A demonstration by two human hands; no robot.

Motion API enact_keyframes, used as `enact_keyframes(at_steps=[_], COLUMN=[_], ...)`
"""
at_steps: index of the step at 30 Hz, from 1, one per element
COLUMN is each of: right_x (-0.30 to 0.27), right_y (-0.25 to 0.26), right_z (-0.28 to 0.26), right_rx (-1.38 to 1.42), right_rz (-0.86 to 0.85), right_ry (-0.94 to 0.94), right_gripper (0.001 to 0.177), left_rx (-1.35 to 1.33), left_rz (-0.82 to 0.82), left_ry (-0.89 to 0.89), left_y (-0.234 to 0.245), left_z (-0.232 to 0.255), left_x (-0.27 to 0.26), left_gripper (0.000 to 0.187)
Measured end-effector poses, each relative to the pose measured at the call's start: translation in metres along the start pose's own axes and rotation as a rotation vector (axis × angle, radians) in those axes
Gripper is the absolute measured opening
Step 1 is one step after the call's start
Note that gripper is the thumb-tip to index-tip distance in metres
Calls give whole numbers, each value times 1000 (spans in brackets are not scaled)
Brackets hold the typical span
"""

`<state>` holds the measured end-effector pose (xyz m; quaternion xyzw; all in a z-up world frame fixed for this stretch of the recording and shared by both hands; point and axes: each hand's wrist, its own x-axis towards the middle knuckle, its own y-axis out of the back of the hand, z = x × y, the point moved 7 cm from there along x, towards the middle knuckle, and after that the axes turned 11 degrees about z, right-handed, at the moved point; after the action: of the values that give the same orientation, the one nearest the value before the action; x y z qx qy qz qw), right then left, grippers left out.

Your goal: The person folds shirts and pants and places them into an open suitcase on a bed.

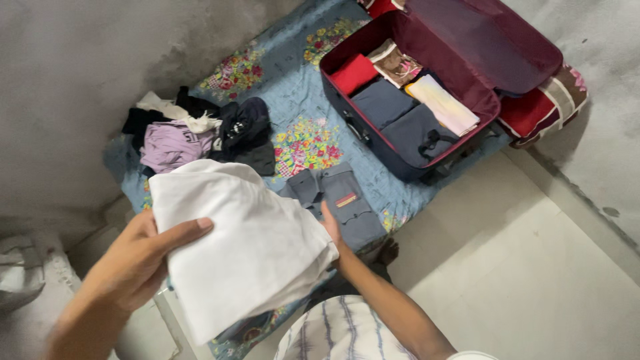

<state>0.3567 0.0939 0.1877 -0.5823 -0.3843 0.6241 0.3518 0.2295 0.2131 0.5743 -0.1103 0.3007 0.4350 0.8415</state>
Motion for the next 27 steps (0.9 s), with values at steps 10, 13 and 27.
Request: enact_keyframes(at_steps=[10, 13, 27], right_x=[-155, -198, -298], right_y=[60, 63, 75], right_z=[-176, -212, -324], right_rx=[-298, -345, -334], right_rz=[193, 281, 605], right_ry=[283, 351, 724], right_gripper=[67, 65, 58], left_rx=[549, 809, 701], left_rz=[58, 58, -244], left_ry=[88, 81, -46], left_y=[-99, -136, -297], left_z=[31, 45, 86], left_x=[47, 75, 217], left_gripper=[46, 47, 49])
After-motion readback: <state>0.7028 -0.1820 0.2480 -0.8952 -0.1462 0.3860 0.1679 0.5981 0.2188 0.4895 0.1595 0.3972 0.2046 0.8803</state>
